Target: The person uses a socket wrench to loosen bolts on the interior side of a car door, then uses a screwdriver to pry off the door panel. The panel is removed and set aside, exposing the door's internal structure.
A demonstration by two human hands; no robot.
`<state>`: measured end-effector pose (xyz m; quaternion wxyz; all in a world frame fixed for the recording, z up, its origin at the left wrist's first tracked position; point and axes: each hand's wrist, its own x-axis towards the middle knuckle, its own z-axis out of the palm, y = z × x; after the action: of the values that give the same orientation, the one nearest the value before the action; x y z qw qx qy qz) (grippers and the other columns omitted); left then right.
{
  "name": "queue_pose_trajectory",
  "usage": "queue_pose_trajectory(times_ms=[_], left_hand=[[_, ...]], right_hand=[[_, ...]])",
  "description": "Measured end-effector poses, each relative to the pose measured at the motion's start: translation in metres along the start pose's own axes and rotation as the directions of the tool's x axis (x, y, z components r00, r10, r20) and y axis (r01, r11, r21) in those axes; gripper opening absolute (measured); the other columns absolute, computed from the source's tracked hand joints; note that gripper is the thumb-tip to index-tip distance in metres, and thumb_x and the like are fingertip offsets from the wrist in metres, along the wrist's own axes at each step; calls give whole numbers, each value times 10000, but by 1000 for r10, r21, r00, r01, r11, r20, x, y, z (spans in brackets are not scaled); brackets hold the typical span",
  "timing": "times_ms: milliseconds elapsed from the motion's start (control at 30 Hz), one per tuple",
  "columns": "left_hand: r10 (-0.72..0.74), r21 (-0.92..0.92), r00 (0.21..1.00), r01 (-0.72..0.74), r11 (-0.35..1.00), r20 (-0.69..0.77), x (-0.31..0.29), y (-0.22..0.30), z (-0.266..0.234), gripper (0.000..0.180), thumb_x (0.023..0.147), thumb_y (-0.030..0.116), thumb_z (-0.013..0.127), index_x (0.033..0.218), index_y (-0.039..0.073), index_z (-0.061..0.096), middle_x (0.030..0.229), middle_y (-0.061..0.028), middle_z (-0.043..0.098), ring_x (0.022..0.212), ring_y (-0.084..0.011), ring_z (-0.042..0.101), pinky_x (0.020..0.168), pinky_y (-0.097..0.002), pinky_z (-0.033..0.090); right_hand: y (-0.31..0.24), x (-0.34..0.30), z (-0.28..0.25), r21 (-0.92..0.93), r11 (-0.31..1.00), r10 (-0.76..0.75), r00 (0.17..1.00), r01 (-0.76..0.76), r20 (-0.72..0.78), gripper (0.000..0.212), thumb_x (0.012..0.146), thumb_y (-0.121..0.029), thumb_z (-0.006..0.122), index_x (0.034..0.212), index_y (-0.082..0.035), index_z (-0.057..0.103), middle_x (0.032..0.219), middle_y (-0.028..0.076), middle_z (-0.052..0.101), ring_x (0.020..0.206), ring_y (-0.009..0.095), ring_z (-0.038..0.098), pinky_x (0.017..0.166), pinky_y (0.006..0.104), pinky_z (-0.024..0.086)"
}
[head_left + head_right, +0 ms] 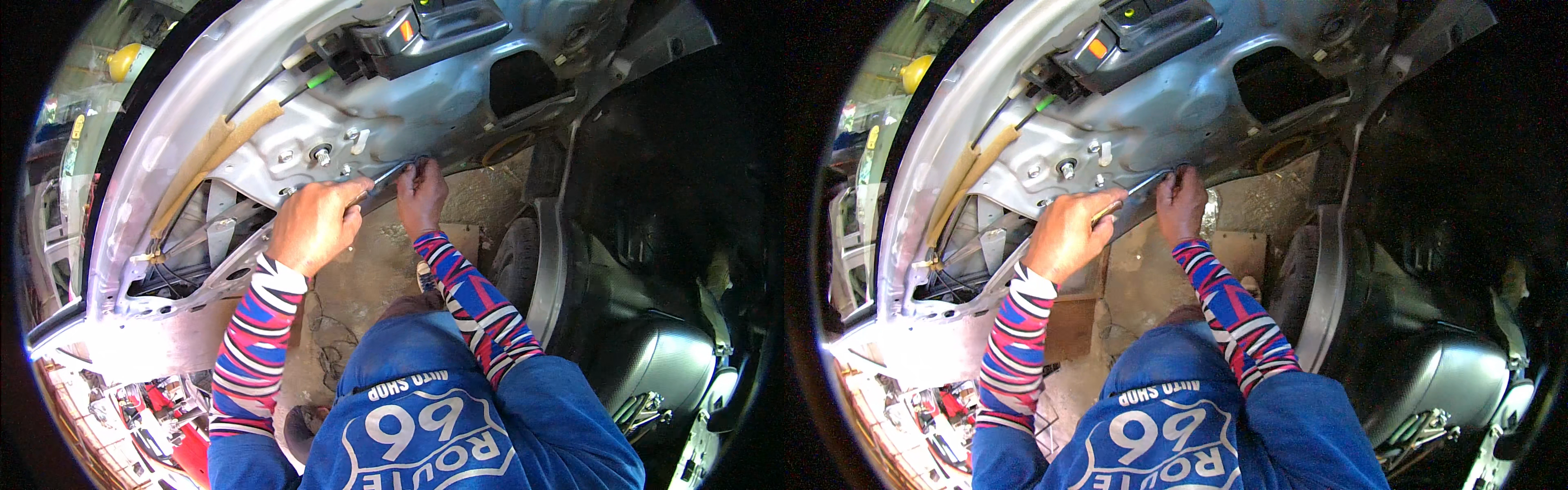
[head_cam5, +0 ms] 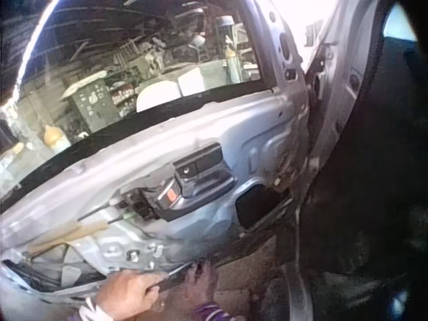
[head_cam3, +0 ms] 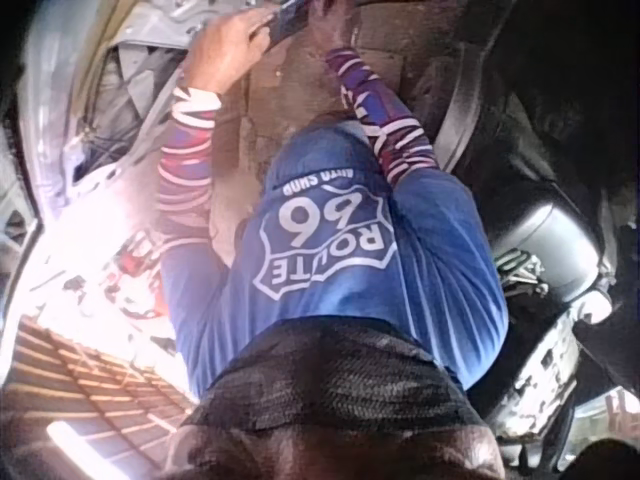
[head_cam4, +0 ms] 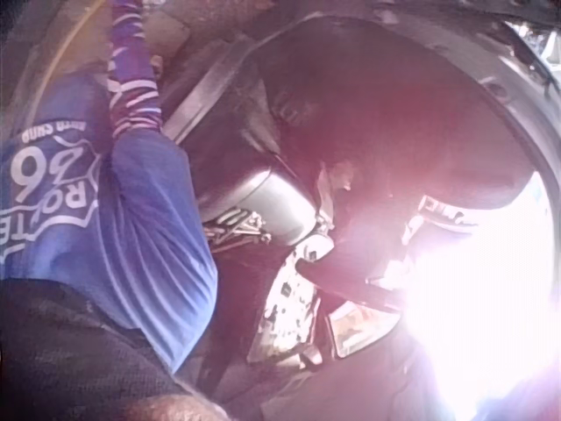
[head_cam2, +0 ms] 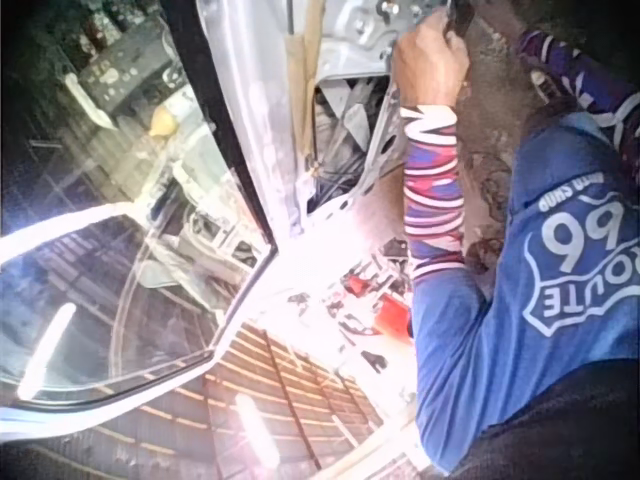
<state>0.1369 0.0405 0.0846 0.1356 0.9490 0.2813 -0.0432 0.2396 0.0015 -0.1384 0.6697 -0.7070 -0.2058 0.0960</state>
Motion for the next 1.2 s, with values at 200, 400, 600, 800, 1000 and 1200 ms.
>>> queue_pose_trajectory(times_ms=[200,400,600,800,1000,1200], left_hand=[[127,113,989,-135,984,77,6,-12,-5,353,846,103,658,1197,108,697,883,-198,711,795,-393,689,716,-476,563],[173,252,984,-178,951,40,0,-16,-1,390,845,142,683,1234,165,663,850,-161,690,747,-391,684,669,-506,559],[169,190,984,-178,965,65,1,-15,-5,392,851,128,672,1242,152,649,858,-178,687,759,-405,683,673,-514,557],[167,45,986,-167,985,17,-10,-25,8,423,848,81,641,1270,102,630,970,-197,686,852,-419,673,739,-512,545],[42,-289,998,-55,956,-50,-46,-27,44,533,874,16,589,1404,40,548,1275,-253,646,1164,-388,650,979,-411,510],[-221,-620,974,143,771,-51,-60,-4,83,555,890,29,594,1440,56,525,1206,-253,677,982,-348,710,832,-398,544]], right_hand=[[13,-1,2,23,999,-31,999,32,-26,175,922,-150,604,947,17,561,863,244,609,746,436,610,682,522,472],[4,-2,-5,590,751,278,952,-297,126,242,1022,-238,582,969,-2,593,861,124,621,729,238,671,664,376,585],[-8,17,-22,588,600,436,838,-543,329,233,982,-260,694,957,-33,649,793,50,680,587,146,651,543,304,579],[-4,17,-21,590,666,361,890,-456,280,202,994,-213,669,891,-43,635,786,28,658,627,116,635,570,270,554],[-6,12,-10,516,762,350,919,-391,179,243,1010,-182,623,826,-34,567,758,1,598,656,94,602,617,270,559],[-4,6,2,595,740,333,940,-313,79,189,1014,-162,593,868,-46,562,825,8,600,689,77,577,622,270,558]])
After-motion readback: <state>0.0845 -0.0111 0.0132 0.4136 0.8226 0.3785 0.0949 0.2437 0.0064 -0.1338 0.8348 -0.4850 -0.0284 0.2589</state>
